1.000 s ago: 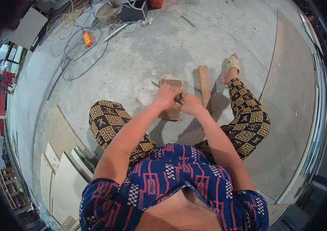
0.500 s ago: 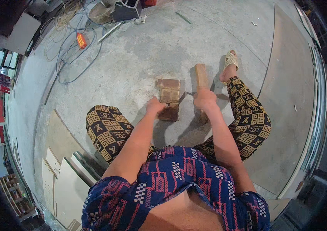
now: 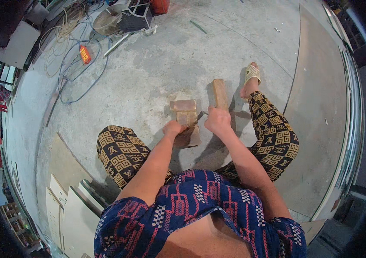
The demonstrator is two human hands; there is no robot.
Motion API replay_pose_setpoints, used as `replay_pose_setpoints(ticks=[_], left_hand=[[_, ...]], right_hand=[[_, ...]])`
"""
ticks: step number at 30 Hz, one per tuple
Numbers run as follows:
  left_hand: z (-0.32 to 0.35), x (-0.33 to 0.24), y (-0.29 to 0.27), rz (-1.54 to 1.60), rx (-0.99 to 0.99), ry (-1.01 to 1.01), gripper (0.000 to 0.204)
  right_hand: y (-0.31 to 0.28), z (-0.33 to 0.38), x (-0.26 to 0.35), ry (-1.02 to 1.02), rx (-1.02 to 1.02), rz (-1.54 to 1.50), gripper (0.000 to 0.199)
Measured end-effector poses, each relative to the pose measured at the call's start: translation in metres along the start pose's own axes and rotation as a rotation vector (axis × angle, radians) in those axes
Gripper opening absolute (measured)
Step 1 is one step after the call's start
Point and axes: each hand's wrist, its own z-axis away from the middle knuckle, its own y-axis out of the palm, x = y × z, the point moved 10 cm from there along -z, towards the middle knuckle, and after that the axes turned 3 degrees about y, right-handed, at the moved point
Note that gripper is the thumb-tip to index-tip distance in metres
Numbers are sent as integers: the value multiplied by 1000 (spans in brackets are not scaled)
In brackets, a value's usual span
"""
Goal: The person carves a hole into a piece of wood using a handheld carving tool.
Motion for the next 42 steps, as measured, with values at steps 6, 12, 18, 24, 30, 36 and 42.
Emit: replay_pose_setpoints(ticks=[6,12,18,24,30,36,42], left_hand=[[12,-1,-27,289,-78,51,42],[53,-32,-121,734,-196,202,33],[100,-44,-186,1321,-96,425,28],[163,-32,-207,1444,-33,562,34],[190,-28,-219,1514,-216,730,36],[199,-42,-224,1513,-295,824,39],[215,-55,-226,1377,-482,910,35]], right_hand=[[-10,-8,-30,99,64,-226,25],[25,-14,-68,393,121,-1103,30],[151,-27,-120,304,1,-809,43],[141,-1,-78,215,302,-71,45],[-75,-2,75,-244,-45,-1047,56],[-133,5,131,-274,6,-371,69],[-107,-2,133,-205,32,-442,58]])
